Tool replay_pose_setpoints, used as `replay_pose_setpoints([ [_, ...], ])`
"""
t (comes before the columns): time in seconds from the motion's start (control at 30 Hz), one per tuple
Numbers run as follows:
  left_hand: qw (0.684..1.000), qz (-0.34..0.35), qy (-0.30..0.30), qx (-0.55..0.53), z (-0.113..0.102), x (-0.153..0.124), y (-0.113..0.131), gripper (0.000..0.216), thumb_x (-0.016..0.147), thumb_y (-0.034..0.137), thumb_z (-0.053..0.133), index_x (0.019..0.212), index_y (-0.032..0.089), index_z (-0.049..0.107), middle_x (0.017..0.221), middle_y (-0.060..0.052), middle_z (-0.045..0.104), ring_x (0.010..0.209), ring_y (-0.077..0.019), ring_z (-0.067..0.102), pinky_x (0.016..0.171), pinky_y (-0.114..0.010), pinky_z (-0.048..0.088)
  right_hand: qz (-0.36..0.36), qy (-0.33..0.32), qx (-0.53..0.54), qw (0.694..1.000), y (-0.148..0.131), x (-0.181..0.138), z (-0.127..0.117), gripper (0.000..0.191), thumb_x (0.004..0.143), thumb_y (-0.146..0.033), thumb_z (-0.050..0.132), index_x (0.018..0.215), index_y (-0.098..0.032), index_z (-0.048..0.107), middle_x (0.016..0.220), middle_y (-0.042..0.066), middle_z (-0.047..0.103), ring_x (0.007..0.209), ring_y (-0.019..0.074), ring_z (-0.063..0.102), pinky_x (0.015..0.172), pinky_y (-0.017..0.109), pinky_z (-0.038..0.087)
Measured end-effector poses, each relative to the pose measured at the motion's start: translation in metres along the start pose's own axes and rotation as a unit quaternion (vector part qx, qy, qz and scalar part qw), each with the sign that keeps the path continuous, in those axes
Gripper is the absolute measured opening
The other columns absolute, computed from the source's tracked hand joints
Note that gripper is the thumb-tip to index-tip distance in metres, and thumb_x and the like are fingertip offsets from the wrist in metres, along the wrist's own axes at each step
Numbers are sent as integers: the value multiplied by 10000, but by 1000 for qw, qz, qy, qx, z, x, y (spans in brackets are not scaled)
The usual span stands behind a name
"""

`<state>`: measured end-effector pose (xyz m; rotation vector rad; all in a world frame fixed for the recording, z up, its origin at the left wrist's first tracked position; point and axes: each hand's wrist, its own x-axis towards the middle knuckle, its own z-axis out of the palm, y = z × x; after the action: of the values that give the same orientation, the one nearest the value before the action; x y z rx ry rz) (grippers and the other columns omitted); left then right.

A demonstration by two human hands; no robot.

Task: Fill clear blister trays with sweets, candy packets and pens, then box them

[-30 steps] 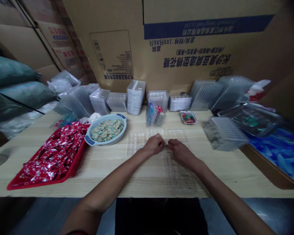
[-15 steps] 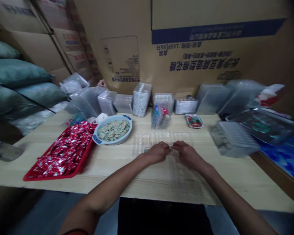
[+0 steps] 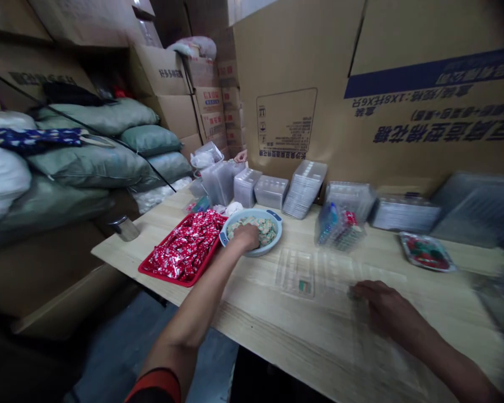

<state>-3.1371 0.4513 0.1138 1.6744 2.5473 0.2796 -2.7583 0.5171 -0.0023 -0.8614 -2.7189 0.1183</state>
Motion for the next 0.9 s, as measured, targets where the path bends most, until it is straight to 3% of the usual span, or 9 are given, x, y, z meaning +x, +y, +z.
replay_pose_setpoints([
  [0.13, 999, 25, -10, -19, 3, 0, -28, 155, 666, 98, 773, 805, 164, 756, 907, -145, 749, 981, -310, 701, 920, -352, 516, -10, 37, 42, 998, -10, 10, -6, 574, 745, 26, 422, 1148, -197, 765, 1198, 130, 731, 1114, 264, 673, 1005, 447, 551],
  [0.27, 996, 40, 46, -60, 13, 2, -42, 209, 802, 127, 681, 979, 171, 782, 877, -103, 735, 958, -264, 684, 918, -332, 497, -43, 39, 68, 996, -39, 35, -19, 549, 768, 34, 405, 1124, -186, 761, 1166, 119, 728, 1102, 244, 657, 1005, 411, 529],
  [0.33, 984, 23, 61, -166, 14, 9, -47, 196, 858, 188, 659, 1021, 174, 768, 783, -49, 709, 814, -205, 665, 833, -293, 508, -54, 17, 77, 995, -65, 57, -27, 509, 767, 33, 419, 1077, -177, 763, 1120, 114, 729, 1078, 242, 646, 1000, 397, 515],
  [0.43, 891, -52, 50, -449, 13, 20, -48, 94, 860, 191, 679, 941, 156, 711, 686, 23, 659, 604, -106, 571, 661, -201, 480, -89, -20, 81, 993, -113, 99, -32, 496, 753, 34, 445, 1107, -141, 745, 1153, 132, 710, 1114, 245, 616, 1025, 383, 482],
  [0.5, 821, -91, 27, -564, 11, 24, -45, 52, 846, 171, 703, 860, 139, 664, 684, 22, 656, 569, -79, 559, 625, -180, 483, -112, -12, 70, 991, -143, 127, -27, 558, 781, 18, 452, 1273, -108, 682, 1329, 166, 649, 1222, 270, 573, 1057, 396, 462],
  [0.57, 789, -106, 4, -606, 7, 24, -43, 87, 832, 128, 716, 803, 126, 634, 683, 2, 658, 576, -78, 595, 645, -190, 525, -123, -6, 60, 991, -166, 151, -19, 607, 818, -2, 456, 1407, -77, 586, 1466, 196, 563, 1324, 291, 520, 1085, 407, 444],
  [0.67, 767, -113, -21, -631, 1, 18, -46, 103, 821, 37, 692, 789, 108, 626, 681, -14, 661, 593, -79, 642, 670, -192, 566, -123, -50, 51, 990, -179, 176, -13, 504, 811, -13, 494, 1280, -69, 669, 1352, 207, 642, 1269, 306, 570, 1048, 404, 457],
  [0.8, 743, -100, -68, -658, -2, 5, -59, 89, 808, 52, 756, 845, 80, 680, 681, -32, 680, 552, -81, 629, 563, -173, 548, -27, -76, 187, 979, -175, 203, -19, 349, 823, -29, 538, 1082, -144, 743, 1046, 108, 746, 1001, 225, 668, 896, 308, 483],
  [0.9, 725, -80, -99, -677, 2, -1, -60, 135, 772, 68, 823, 851, 68, 713, 703, -39, 706, 537, -65, 625, 546, -149, 544, 116, -31, 378, 918, -175, 220, -23, 346, 884, -93, 536, 1193, -146, 683, 881, 39, 717, 798, 162, 642, 738, 249, 472],
])
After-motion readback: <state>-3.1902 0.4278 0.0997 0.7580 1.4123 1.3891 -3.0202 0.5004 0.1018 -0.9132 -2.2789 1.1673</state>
